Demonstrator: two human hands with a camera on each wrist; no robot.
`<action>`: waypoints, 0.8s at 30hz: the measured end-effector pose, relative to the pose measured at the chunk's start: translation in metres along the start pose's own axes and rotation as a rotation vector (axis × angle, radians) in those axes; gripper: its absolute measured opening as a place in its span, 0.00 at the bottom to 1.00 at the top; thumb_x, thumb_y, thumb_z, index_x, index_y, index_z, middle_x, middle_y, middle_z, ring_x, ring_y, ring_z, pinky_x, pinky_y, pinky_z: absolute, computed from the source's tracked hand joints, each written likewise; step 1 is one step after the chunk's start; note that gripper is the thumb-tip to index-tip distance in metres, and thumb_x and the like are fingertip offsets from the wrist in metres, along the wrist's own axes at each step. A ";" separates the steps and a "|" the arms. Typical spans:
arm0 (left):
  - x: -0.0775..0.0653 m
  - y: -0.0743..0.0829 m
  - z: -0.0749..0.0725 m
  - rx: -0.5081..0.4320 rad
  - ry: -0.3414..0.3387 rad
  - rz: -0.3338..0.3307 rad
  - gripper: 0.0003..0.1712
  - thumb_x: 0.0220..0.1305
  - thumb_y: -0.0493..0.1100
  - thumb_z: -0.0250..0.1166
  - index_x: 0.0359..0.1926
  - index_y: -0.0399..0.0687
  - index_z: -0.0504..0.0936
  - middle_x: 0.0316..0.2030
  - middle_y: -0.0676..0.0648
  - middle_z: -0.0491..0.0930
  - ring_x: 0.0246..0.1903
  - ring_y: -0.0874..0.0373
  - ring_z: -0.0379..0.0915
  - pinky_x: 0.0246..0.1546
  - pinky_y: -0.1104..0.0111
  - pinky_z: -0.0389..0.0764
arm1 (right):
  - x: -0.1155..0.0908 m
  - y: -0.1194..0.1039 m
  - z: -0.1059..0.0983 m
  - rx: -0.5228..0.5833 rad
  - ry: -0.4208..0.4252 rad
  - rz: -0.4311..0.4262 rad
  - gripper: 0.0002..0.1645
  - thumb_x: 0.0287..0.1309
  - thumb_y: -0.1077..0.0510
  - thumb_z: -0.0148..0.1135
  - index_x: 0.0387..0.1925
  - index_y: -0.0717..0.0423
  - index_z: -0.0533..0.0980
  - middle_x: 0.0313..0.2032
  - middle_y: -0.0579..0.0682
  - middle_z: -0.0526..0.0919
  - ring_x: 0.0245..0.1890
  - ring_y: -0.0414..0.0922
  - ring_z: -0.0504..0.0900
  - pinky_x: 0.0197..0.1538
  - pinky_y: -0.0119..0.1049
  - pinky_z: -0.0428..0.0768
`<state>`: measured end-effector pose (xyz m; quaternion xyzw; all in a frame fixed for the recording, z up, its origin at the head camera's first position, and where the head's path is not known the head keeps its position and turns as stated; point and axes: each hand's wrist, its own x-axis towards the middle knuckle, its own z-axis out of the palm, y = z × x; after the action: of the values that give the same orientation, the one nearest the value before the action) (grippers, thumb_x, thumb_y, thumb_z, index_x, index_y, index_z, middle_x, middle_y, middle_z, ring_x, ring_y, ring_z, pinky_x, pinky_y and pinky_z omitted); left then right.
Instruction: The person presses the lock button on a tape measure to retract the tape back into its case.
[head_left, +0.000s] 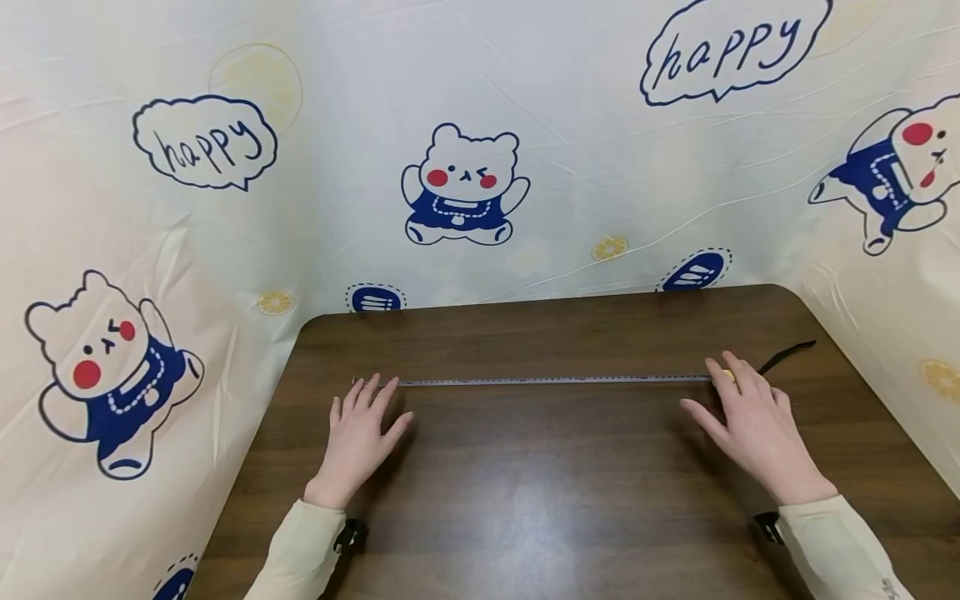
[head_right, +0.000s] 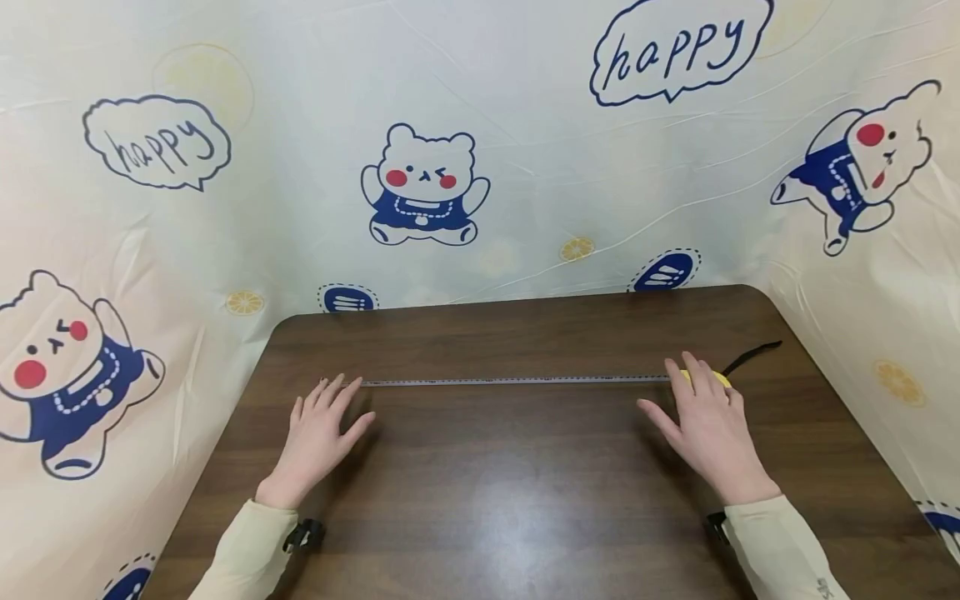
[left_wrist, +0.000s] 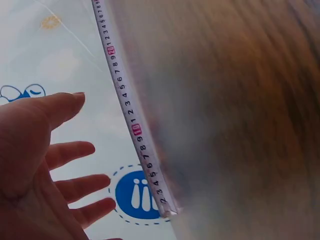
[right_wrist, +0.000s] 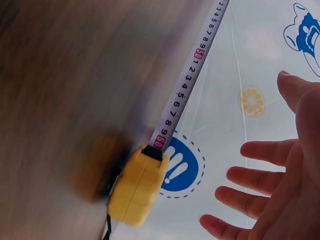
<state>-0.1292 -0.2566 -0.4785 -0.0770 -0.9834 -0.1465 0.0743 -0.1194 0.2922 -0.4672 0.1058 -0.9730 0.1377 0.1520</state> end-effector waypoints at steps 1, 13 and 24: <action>0.000 -0.002 0.000 -0.007 0.006 0.005 0.36 0.72 0.56 0.67 0.73 0.46 0.73 0.73 0.31 0.66 0.74 0.31 0.56 0.69 0.27 0.51 | 0.000 0.001 0.000 0.001 0.008 0.004 0.44 0.68 0.38 0.65 0.69 0.67 0.69 0.69 0.73 0.67 0.67 0.72 0.66 0.57 0.76 0.63; 0.006 -0.031 -0.004 -0.235 0.063 -0.036 0.20 0.70 0.41 0.69 0.59 0.35 0.83 0.58 0.31 0.80 0.60 0.31 0.72 0.62 0.38 0.69 | 0.005 0.026 -0.004 -0.010 0.002 0.006 0.35 0.65 0.46 0.71 0.59 0.70 0.75 0.56 0.73 0.76 0.55 0.72 0.74 0.49 0.72 0.70; 0.012 -0.059 -0.001 -0.369 0.091 -0.138 0.19 0.71 0.39 0.68 0.59 0.36 0.83 0.54 0.31 0.81 0.54 0.35 0.77 0.56 0.42 0.75 | 0.008 0.050 0.001 0.027 -0.094 0.041 0.37 0.66 0.47 0.70 0.60 0.73 0.72 0.57 0.76 0.73 0.54 0.74 0.73 0.51 0.74 0.70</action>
<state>-0.1514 -0.3112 -0.4919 -0.0151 -0.9385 -0.3322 0.0932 -0.1394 0.3382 -0.4772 0.0940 -0.9791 0.1489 0.1018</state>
